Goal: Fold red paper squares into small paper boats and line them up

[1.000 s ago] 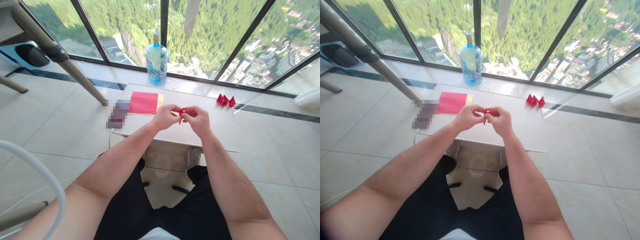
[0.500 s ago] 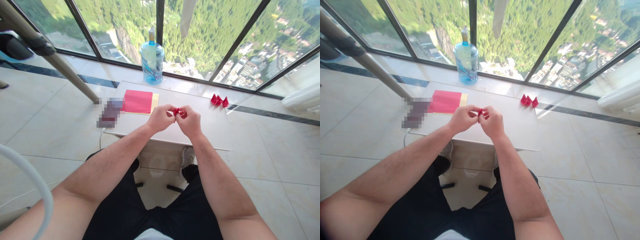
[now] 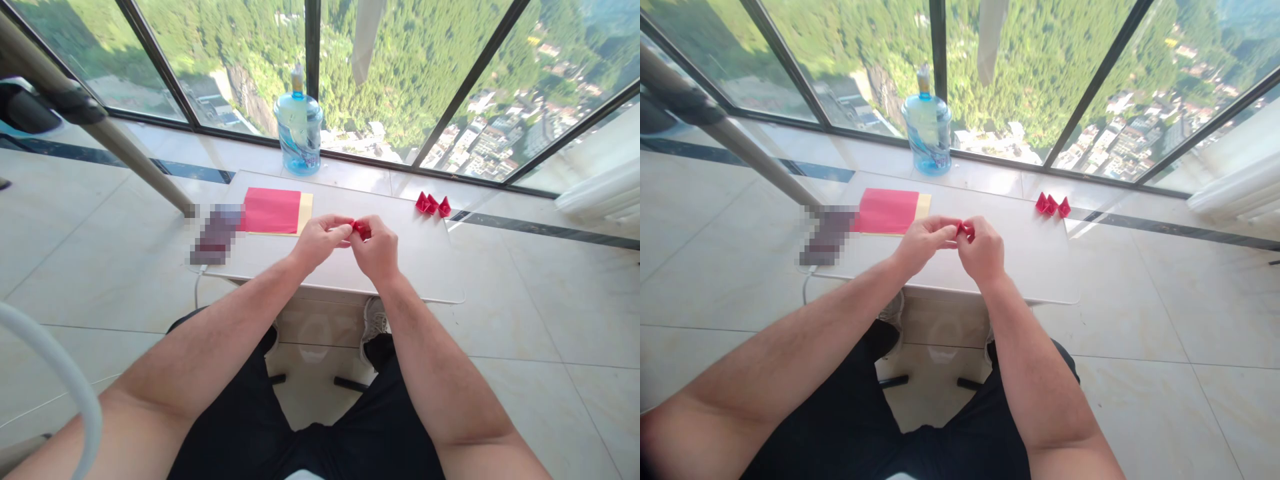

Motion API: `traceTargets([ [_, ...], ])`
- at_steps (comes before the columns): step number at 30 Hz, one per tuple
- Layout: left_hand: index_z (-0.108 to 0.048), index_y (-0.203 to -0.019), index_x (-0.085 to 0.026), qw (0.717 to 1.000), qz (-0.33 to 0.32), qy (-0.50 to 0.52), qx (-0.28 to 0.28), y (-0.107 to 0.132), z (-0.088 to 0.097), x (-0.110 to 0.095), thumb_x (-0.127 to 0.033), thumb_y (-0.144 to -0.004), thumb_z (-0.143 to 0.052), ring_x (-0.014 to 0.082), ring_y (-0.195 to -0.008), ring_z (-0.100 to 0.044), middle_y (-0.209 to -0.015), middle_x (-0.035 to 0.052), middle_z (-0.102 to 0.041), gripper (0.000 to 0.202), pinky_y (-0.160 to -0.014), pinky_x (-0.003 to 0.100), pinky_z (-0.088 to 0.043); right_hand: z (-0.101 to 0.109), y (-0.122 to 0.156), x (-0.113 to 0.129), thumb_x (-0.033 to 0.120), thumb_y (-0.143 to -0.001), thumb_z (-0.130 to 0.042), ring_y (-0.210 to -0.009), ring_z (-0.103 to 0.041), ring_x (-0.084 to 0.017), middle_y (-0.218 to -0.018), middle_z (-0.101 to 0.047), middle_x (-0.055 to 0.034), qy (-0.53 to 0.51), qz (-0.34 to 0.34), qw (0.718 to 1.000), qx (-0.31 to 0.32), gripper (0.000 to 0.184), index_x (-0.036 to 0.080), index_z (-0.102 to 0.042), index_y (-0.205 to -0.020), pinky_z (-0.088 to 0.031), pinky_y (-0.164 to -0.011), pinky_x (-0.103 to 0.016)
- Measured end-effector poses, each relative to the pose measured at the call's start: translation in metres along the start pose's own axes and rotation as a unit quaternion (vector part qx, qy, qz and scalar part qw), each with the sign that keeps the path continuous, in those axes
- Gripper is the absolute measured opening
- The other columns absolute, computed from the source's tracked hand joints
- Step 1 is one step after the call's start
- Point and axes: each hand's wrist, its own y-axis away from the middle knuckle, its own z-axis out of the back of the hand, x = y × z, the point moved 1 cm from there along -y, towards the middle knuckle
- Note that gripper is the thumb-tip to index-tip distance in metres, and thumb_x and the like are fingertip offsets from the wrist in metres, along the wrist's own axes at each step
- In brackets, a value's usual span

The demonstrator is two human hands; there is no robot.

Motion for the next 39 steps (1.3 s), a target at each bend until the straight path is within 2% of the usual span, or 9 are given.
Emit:
traceTargets([
  [4, -0.073, -0.103, -0.011, 1.0, 0.007, 0.014, 0.009, -0.003, 0.004, 0.003, -0.028, -0.062, -0.085, 0.0209, -0.087, -0.071, -0.095, 0.0112, -0.076, 0.046, -0.081, 0.036, -0.059, 0.0, 0.001, 0.0, 0.031, -0.085, -0.06, -0.071, -0.063, -0.018, -0.079, -0.07, -0.0037, -0.013, 0.007, 1.0, -0.001, 0.01, 0.022, -0.064, -0.087, -0.048, -0.07, -0.03],
  [7, -0.074, -0.104, -0.011, 1.0, -0.002, -0.016, 0.013, -0.004, 0.009, 0.005, -0.029, -0.067, -0.081, 0.0201, -0.086, -0.071, -0.098, 0.0105, -0.077, 0.042, -0.082, 0.035, -0.059, -0.001, 0.002, 0.001, 0.03, -0.087, -0.058, -0.07, -0.065, -0.019, -0.076, -0.072, -0.0036, -0.036, 0.003, 0.999, 0.004, 0.013, 0.022, -0.068, -0.088, -0.049, -0.07, -0.03],
  [14, -0.075, -0.107, -0.017, 0.98, -0.063, -0.189, -0.014, -0.002, 0.01, 0.006, -0.022, -0.077, -0.067, 0.0175, -0.086, -0.072, -0.099, 0.0063, -0.078, 0.032, -0.078, 0.028, -0.056, -0.004, 0.005, 0.004, 0.027, -0.087, -0.056, -0.069, -0.067, -0.019, -0.078, -0.075, -0.0044, -0.029, -0.013, 0.999, 0.0, 0.017, 0.023, -0.072, -0.089, -0.048, -0.068, -0.03],
  [21, -0.076, -0.102, -0.018, 0.969, -0.059, -0.236, -0.046, 0.001, 0.007, 0.002, -0.017, -0.077, -0.063, 0.0159, -0.08, -0.07, -0.091, 0.0039, -0.077, 0.028, -0.069, 0.025, -0.054, -0.006, 0.004, 0.004, 0.022, -0.084, -0.055, -0.064, -0.065, -0.018, -0.074, -0.074, -0.0009, -0.078, -0.051, 0.996, 0.009, 0.019, 0.025, -0.073, -0.091, -0.047, -0.063, -0.028],
  [25, -0.075, -0.1, -0.018, 0.969, -0.064, -0.234, -0.051, 0.002, 0.003, 0.0, -0.015, -0.077, -0.062, 0.0165, -0.085, -0.071, -0.095, 0.0042, -0.077, 0.026, -0.074, 0.025, -0.055, -0.006, 0.004, 0.005, 0.02, -0.083, -0.055, -0.064, -0.065, -0.018, -0.074, -0.073, -0.0019, -0.055, -0.039, 0.998, 0.006, 0.02, 0.024, -0.072, -0.09, -0.046, -0.063, -0.028],
  [29, -0.075, -0.104, -0.018, 0.971, -0.055, -0.227, -0.049, 0.001, 0.005, 0.002, -0.013, -0.077, -0.062, 0.0178, -0.089, -0.072, -0.097, 0.0047, -0.078, 0.031, -0.08, 0.028, -0.056, -0.006, 0.004, 0.004, 0.019, -0.083, -0.053, -0.065, -0.064, -0.017, -0.073, -0.073, -0.0011, -0.076, -0.049, 0.996, 0.006, 0.021, 0.023, -0.073, -0.089, -0.046, -0.063, -0.027],
  [35, -0.077, -0.105, -0.017, 0.977, -0.051, -0.194, -0.07, 0.0, 0.005, 0.006, -0.012, -0.074, -0.065, 0.0204, -0.088, -0.073, -0.096, 0.0058, -0.078, 0.033, -0.083, 0.032, -0.058, -0.009, 0.004, 0.004, 0.018, -0.078, -0.054, -0.063, -0.065, -0.016, -0.071, -0.073, 0.0005, -0.137, -0.101, 0.985, 0.002, 0.02, 0.023, -0.071, -0.086, -0.049, -0.063, -0.027],
  [39, -0.077, -0.104, -0.016, 0.988, -0.036, -0.132, -0.068, -0.002, 0.005, 0.01, -0.017, -0.074, -0.069, 0.0224, -0.089, -0.073, -0.095, 0.0069, -0.078, 0.03, -0.085, 0.036, -0.058, -0.012, 0.002, 0.001, 0.018, -0.075, -0.055, -0.068, -0.068, -0.017, -0.073, -0.073, 0.0007, -0.196, -0.134, 0.971, -0.01, 0.018, 0.023, -0.07, -0.083, -0.052, -0.064, -0.028],
])
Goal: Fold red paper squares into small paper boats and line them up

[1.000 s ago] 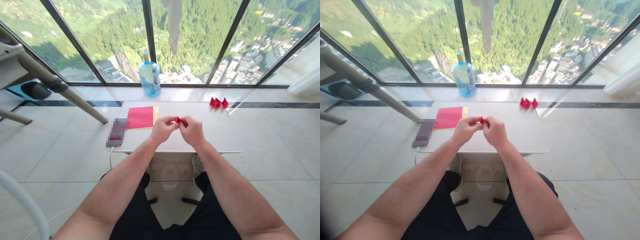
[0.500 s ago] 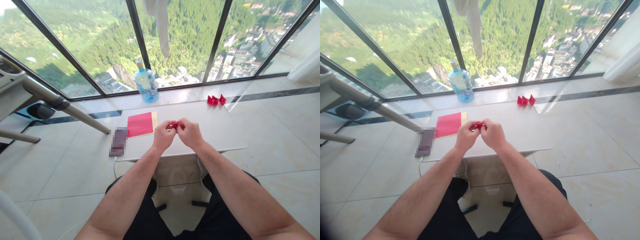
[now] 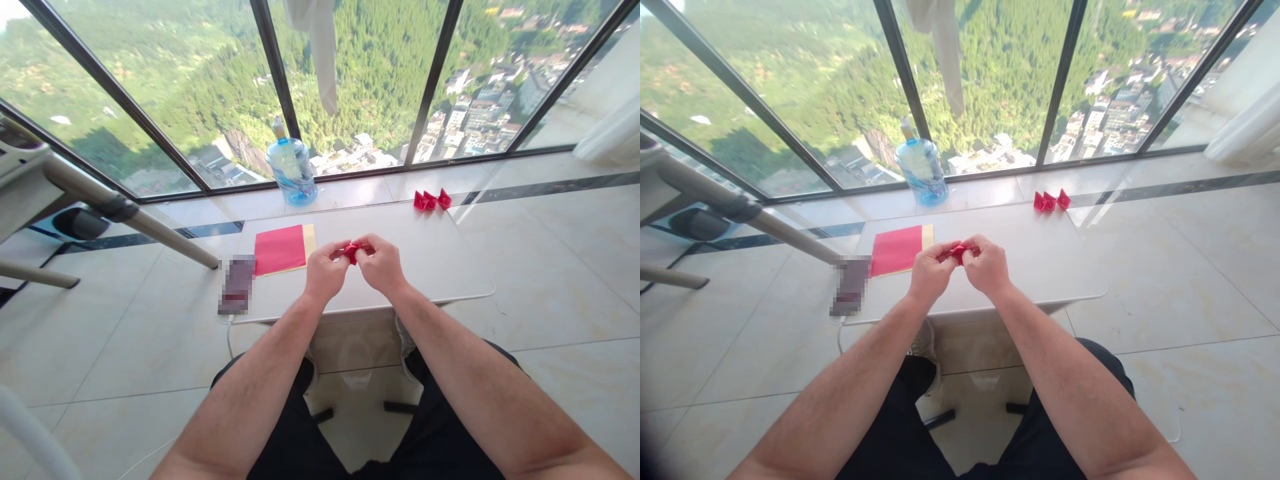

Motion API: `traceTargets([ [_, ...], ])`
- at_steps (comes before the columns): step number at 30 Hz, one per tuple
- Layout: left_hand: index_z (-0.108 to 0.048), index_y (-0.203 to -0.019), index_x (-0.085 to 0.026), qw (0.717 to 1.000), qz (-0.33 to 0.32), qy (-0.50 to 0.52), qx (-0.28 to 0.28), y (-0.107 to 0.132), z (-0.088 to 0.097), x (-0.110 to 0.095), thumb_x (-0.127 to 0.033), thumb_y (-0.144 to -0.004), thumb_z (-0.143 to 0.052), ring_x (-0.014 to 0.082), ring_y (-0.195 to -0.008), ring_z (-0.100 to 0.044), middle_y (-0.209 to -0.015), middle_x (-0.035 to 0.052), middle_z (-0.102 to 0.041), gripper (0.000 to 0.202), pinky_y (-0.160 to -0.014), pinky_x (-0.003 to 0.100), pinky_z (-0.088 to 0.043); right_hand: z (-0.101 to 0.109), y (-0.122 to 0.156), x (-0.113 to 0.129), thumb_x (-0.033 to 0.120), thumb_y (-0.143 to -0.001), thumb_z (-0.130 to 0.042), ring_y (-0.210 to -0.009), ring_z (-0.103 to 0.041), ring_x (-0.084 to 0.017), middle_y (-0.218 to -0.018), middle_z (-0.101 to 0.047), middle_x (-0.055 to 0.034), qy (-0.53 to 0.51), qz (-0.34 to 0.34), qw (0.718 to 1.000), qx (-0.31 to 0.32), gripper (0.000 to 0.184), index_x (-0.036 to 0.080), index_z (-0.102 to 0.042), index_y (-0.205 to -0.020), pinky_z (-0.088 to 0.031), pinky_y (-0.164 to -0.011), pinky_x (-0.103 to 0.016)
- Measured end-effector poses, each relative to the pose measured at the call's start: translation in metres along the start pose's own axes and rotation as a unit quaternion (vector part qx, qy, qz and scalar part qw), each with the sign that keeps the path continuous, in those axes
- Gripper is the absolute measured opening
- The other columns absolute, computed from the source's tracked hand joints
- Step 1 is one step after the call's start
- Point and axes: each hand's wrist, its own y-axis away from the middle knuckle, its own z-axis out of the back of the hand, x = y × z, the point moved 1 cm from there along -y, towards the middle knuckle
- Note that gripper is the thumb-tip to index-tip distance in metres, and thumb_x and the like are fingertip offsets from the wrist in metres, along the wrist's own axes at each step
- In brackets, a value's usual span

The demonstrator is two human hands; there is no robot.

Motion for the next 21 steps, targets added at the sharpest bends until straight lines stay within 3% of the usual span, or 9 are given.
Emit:
traceTargets([
  [5, -0.077, -0.105, -0.015, 0.997, 0.039, 0.067, 0.009, -0.0019, 0.0009, 0.0043, -0.018, -0.069, -0.075, 0.0247, -0.091, -0.073, -0.096, 0.0079, -0.078, 0.036, -0.089, 0.041, -0.058, 0.0009, -0.0034, -0.0027, 0.018, -0.072, -0.053, -0.058, -0.063, -0.016, -0.065, -0.069, 0.0013, -0.033, -0.035, 0.999, -0.007, 0.018, 0.022, -0.07, -0.079, -0.051, -0.057, -0.028],
  [11, -0.076, -0.108, -0.015, 0.994, 0.043, 0.098, 0.009, 0.0005, -0.003, 0.0013, -0.023, -0.067, -0.08, 0.027, -0.097, -0.072, -0.099, 0.0085, -0.078, 0.042, -0.09, 0.042, -0.058, -0.0021, -0.0027, 0.0015, 0.025, -0.071, -0.064, -0.065, -0.066, -0.017, -0.073, -0.071, -0.0004, -0.087, -0.034, 0.996, 0.002, 0.012, 0.021, -0.069, -0.081, -0.055, -0.06, -0.029],
  [16, -0.077, -0.107, -0.015, 0.992, 0.051, 0.112, 0.007, 0.0004, -0.0036, 0.0005, -0.024, -0.065, -0.083, 0.0266, -0.094, -0.072, -0.097, 0.0092, -0.078, 0.044, -0.09, 0.042, -0.057, -0.0031, -0.0054, -0.0026, 0.021, -0.069, -0.059, -0.06, -0.065, -0.017, -0.071, -0.072, -0.0014, -0.156, -0.075, 0.985, 0.019, 0.016, 0.019, -0.07, -0.081, -0.056, -0.056, -0.03],
  [21, -0.077, -0.107, -0.015, 0.993, 0.053, 0.108, 0.002, 0.0012, -0.004, -0.0008, -0.023, -0.067, -0.082, 0.0259, -0.091, -0.073, -0.096, 0.0094, -0.078, 0.041, -0.088, 0.042, -0.058, -0.0044, -0.0053, -0.0042, 0.018, -0.068, -0.055, -0.06, -0.064, -0.016, -0.07, -0.071, -0.0009, -0.148, -0.079, 0.986, 0.013, 0.019, 0.019, -0.069, -0.08, -0.055, -0.057, -0.03],
])
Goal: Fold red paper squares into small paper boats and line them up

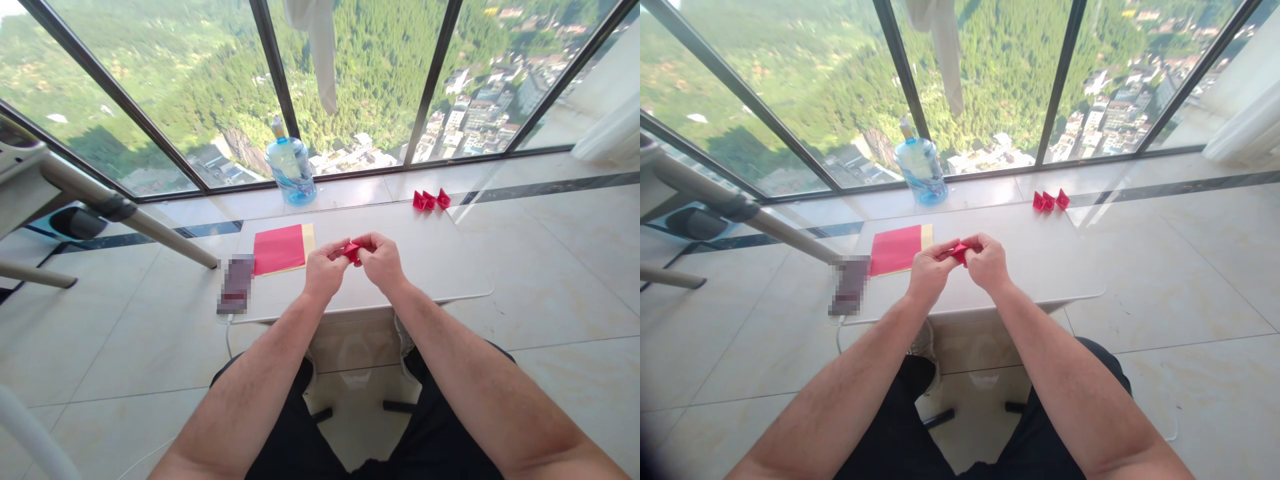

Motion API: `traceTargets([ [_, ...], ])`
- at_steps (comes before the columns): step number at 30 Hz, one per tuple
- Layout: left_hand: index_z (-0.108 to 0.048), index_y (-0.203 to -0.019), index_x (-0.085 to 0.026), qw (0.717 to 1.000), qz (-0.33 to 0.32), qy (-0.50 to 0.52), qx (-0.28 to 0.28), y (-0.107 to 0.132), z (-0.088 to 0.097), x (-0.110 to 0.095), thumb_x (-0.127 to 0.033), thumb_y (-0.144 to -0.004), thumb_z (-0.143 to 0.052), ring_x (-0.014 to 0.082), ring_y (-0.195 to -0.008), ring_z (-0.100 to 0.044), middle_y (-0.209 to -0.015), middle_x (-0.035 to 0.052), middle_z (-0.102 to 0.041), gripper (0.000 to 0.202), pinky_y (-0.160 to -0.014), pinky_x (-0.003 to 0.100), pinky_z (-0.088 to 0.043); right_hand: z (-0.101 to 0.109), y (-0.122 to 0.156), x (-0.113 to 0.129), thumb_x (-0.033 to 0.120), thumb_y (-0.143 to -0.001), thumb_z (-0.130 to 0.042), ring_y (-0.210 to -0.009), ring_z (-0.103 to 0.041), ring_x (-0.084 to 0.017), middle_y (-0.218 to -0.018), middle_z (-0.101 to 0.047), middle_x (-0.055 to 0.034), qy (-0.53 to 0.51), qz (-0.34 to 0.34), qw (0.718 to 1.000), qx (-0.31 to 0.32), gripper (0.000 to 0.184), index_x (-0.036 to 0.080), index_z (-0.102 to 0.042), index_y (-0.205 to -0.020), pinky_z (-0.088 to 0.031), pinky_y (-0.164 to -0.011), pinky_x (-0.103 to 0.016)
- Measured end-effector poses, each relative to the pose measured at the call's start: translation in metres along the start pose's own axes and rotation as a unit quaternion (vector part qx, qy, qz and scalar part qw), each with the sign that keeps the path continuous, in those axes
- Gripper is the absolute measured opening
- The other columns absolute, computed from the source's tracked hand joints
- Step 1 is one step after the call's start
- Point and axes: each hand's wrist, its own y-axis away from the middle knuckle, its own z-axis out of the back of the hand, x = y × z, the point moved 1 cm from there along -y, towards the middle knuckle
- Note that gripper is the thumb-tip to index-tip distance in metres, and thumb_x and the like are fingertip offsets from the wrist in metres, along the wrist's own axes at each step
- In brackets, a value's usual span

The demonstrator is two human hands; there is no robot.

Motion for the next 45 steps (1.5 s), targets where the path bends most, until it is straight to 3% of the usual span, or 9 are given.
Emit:
traceTargets([
  [7, -0.078, -0.107, -0.021, 0.983, -0.13, -0.132, -0.005, 0.006, -0.003, -0.002, -0.012, -0.076, -0.068, 0.023, -0.108, -0.069, -0.114, 0.0062, -0.074, 0.033, -0.095, 0.036, -0.057, -0.003, 0.005, 0.004, 0.032, -0.073, -0.065, -0.072, -0.065, -0.018, -0.083, -0.071, -0.0013, 0.062, 0.034, 0.997, -0.018, 0.016, 0.021, -0.065, -0.085, -0.052, -0.064, -0.031],
  [12, -0.078, -0.107, -0.021, 0.976, -0.151, -0.155, -0.007, 0.009, -0.004, -0.004, -0.012, -0.078, -0.066, 0.0226, -0.112, -0.067, -0.119, 0.0069, -0.071, 0.032, -0.089, 0.031, -0.06, -0.003, 0.006, 0.006, 0.033, -0.074, -0.066, -0.074, -0.064, -0.018, -0.084, -0.07, -0.0013, 0.07, 0.051, 0.995, -0.04, 0.015, 0.021, -0.064, -0.084, -0.051, -0.066, -0.032],
  [17, -0.078, -0.107, -0.023, 0.982, -0.147, -0.119, -0.001, 0.006, -0.001, -0.003, -0.011, -0.076, -0.067, 0.0228, -0.114, -0.066, -0.122, 0.0066, -0.07, 0.035, -0.084, 0.029, -0.061, -0.002, 0.007, 0.006, 0.032, -0.075, -0.068, -0.074, -0.063, -0.018, -0.083, -0.069, -0.0006, 0.043, 0.056, 0.997, -0.036, 0.014, 0.022, -0.065, -0.084, -0.051, -0.062, -0.03],
  [20, -0.079, -0.104, -0.022, 0.989, -0.137, -0.065, 0.002, 0.003, 0.0, -0.002, -0.014, -0.074, -0.072, 0.0231, -0.113, -0.066, -0.12, 0.007, -0.072, 0.032, -0.094, 0.034, -0.057, -0.001, 0.007, 0.008, 0.029, -0.075, -0.066, -0.074, -0.064, -0.017, -0.082, -0.069, -0.0007, 0.019, 0.067, 0.997, -0.026, 0.012, 0.022, -0.065, -0.085, -0.051, -0.059, -0.028],
  [22, -0.079, -0.103, -0.021, 0.995, -0.104, 0.003, 0.004, 0.001, 0.001, -0.001, -0.02, -0.071, -0.077, 0.0237, -0.108, -0.068, -0.113, 0.0075, -0.075, 0.032, -0.098, 0.039, -0.055, 0.0, 0.007, 0.009, 0.028, -0.076, -0.065, -0.073, -0.065, -0.016, -0.082, -0.069, -0.0009, 0.001, 0.077, 0.997, -0.014, 0.012, 0.021, -0.065, -0.086, -0.052, -0.059, -0.028],
  [26, -0.079, -0.1, -0.019, 0.994, -0.05, 0.099, 0.0, 0.0, 0.002, -0.004, -0.027, -0.063, -0.085, 0.0235, -0.092, -0.071, -0.095, 0.0069, -0.078, 0.038, -0.09, 0.042, -0.057, 0.002, 0.006, 0.01, 0.029, -0.075, -0.067, -0.066, -0.064, -0.015, -0.076, -0.069, -0.0001, -0.028, 0.076, 0.997, -0.005, 0.012, 0.02, -0.067, -0.084, -0.055, -0.062, -0.03],
  [37, -0.079, -0.091, -0.018, 0.992, -0.052, 0.116, 0.005, 0.002, 0.005, -0.006, -0.018, -0.065, -0.08, 0.0197, -0.088, -0.07, -0.089, 0.0048, -0.077, 0.026, -0.087, 0.037, -0.057, 0.002, 0.007, 0.013, 0.025, -0.068, -0.075, -0.064, -0.065, -0.015, -0.066, -0.068, 0.0017, -0.131, 0.03, 0.991, -0.005, 0.01, 0.021, -0.069, -0.074, -0.059, -0.066, -0.033],
  [41, -0.075, -0.086, -0.015, 0.991, -0.035, 0.127, 0.017, 0.004, 0.004, -0.011, -0.025, -0.07, -0.077, 0.0204, -0.09, -0.07, -0.099, 0.0076, -0.076, 0.019, -0.084, 0.038, -0.058, 0.003, 0.007, 0.012, 0.024, -0.066, -0.075, -0.067, -0.066, -0.016, -0.069, -0.07, 0.0013, -0.124, 0.021, 0.992, 0.003, 0.01, 0.02, -0.069, -0.073, -0.061, -0.068, -0.035],
  [45, -0.065, -0.107, -0.017, 0.994, -0.009, 0.107, 0.013, 0.006, 0.003, -0.015, -0.028, -0.064, -0.085, 0.0195, -0.081, -0.071, -0.093, 0.0061, -0.075, 0.049, -0.076, 0.037, -0.058, 0.002, 0.008, 0.009, 0.023, -0.068, -0.073, -0.075, -0.069, -0.018, -0.079, -0.073, -0.0009, -0.12, 0.043, 0.992, 0.017, 0.006, 0.02, -0.069, -0.072, -0.061, -0.073, -0.037],
])
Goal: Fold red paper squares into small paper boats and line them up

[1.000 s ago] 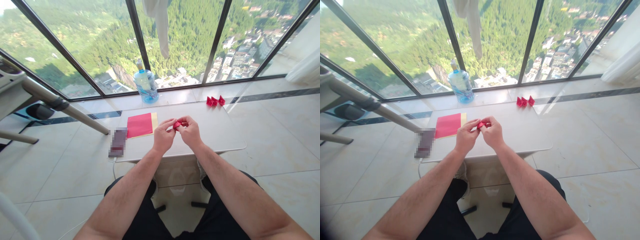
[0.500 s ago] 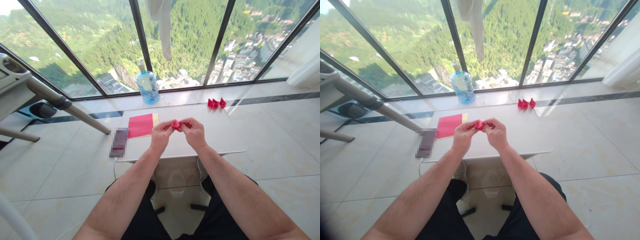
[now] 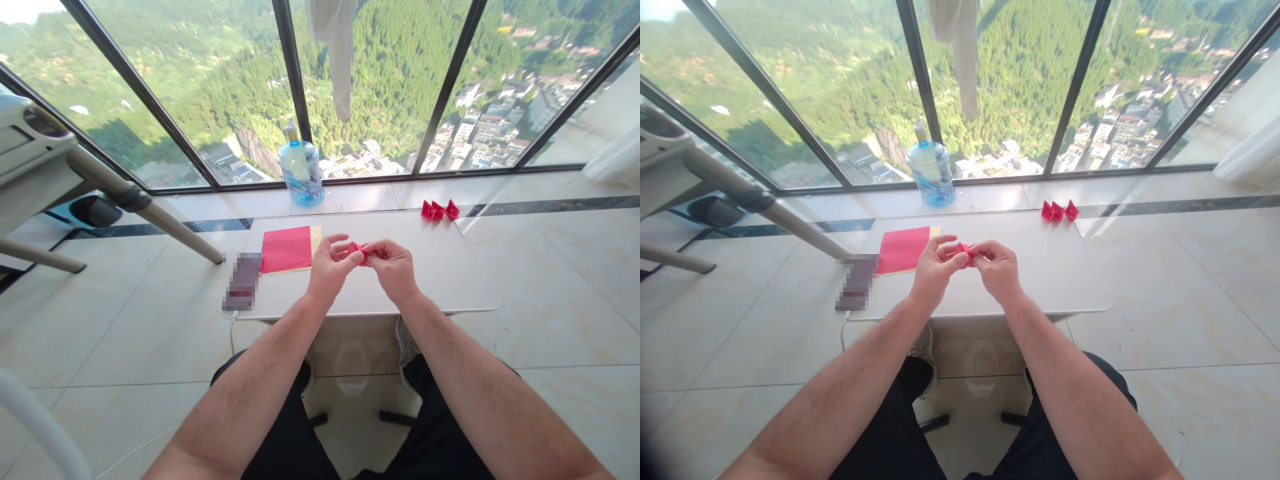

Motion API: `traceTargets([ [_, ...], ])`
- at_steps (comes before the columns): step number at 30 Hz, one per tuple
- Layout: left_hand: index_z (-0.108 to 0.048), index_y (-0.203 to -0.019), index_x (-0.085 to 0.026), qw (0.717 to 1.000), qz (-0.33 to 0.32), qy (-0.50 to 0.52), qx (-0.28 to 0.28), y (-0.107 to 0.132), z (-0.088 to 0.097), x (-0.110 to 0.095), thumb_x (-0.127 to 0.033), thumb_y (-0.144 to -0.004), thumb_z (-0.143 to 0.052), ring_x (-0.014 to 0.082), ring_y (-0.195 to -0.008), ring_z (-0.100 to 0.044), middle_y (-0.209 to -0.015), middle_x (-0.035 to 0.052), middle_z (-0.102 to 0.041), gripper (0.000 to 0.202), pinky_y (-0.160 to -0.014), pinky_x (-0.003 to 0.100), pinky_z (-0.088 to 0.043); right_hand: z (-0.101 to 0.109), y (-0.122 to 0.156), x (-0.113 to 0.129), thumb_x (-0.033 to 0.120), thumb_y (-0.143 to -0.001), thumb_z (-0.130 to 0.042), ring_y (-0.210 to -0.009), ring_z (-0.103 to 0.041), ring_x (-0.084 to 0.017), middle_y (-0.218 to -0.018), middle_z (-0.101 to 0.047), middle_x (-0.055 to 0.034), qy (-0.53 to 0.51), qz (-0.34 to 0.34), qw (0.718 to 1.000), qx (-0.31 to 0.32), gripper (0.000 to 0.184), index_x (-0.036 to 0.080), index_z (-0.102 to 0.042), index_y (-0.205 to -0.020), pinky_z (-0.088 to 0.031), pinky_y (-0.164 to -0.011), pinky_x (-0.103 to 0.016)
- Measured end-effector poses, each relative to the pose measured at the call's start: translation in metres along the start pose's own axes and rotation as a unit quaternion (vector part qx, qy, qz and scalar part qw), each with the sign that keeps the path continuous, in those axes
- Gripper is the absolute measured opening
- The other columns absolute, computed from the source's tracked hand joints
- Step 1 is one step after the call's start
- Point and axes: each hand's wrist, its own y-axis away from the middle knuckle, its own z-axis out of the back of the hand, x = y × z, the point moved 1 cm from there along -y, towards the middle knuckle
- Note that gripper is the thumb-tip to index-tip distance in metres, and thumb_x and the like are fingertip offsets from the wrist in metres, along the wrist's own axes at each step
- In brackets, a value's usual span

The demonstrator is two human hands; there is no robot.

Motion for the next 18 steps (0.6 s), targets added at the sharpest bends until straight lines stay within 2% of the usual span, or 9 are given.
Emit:
traceTargets([
  [2, -0.064, -0.111, -0.016, 1.0, 0.02, -0.014, 0.005, 0.0003, 0.0001, -0.0009, -0.026, -0.063, -0.086, 0.0183, -0.076, -0.07, -0.086, 0.0054, -0.074, 0.055, -0.075, 0.035, -0.057, 0.0012, 0.0001, -0.0005, 0.022, -0.069, -0.071, -0.076, -0.069, -0.019, -0.082, -0.073, -0.0017, 0.004, 0.008, 1.0, 0.005, 0.003, 0.02, -0.07, -0.071, -0.061, -0.073, -0.037],
  [4, -0.069, -0.102, -0.013, 0.999, 0.026, -0.034, 0.019, 0.0006, 0.0007, -0.0019, -0.026, -0.063, -0.085, 0.0182, -0.075, -0.07, -0.083, 0.0065, -0.075, 0.044, -0.075, 0.034, -0.056, 0.0032, -0.0002, -0.0005, 0.022, -0.07, -0.07, -0.076, -0.068, -0.019, -0.08, -0.073, -0.0017, 0.026, 0.008, 1.0, 0.01, 0.005, 0.02, -0.071, -0.075, -0.06, -0.074, -0.037],
  [6, -0.073, -0.091, -0.013, 0.998, 0.014, -0.058, 0.029, 0.001, 0.0015, -0.0028, -0.025, -0.063, -0.085, 0.0185, -0.076, -0.069, -0.083, 0.0067, -0.075, 0.034, -0.075, 0.033, -0.056, 0.0056, -0.0009, -0.0002, 0.025, -0.072, -0.071, -0.077, -0.068, -0.019, -0.08, -0.073, -0.0021, 0.06, 0.006, 0.998, 0.013, 0.011, 0.019, -0.072, -0.081, -0.06, -0.074, -0.037],
  [10, -0.076, -0.089, -0.016, 0.994, -0.029, -0.096, 0.035, 0.0013, 0.003, -0.0027, -0.026, -0.065, -0.083, 0.0187, -0.079, -0.07, -0.083, 0.0048, -0.075, 0.027, -0.077, 0.034, -0.058, 0.0085, -0.0025, 0.0003, 0.033, -0.073, -0.076, -0.078, -0.069, -0.02, -0.082, -0.075, -0.0049, 0.106, -0.015, 0.993, 0.042, 0.022, 0.017, -0.074, -0.087, -0.058, -0.074, -0.036],
  [18, -0.075, -0.09, -0.017, 0.988, -0.072, -0.131, 0.036, -0.0008, 0.0048, 0.0039, -0.027, -0.069, -0.081, 0.0181, -0.083, -0.071, -0.089, 0.0047, -0.076, 0.024, -0.08, 0.032, -0.058, 0.009, -0.0034, 0.0062, 0.034, -0.072, -0.076, -0.073, -0.067, -0.018, -0.076, -0.073, -0.0027, 0.147, 0.0, 0.988, 0.057, 0.018, 0.018, -0.072, -0.079, -0.054, -0.068, -0.031],
])
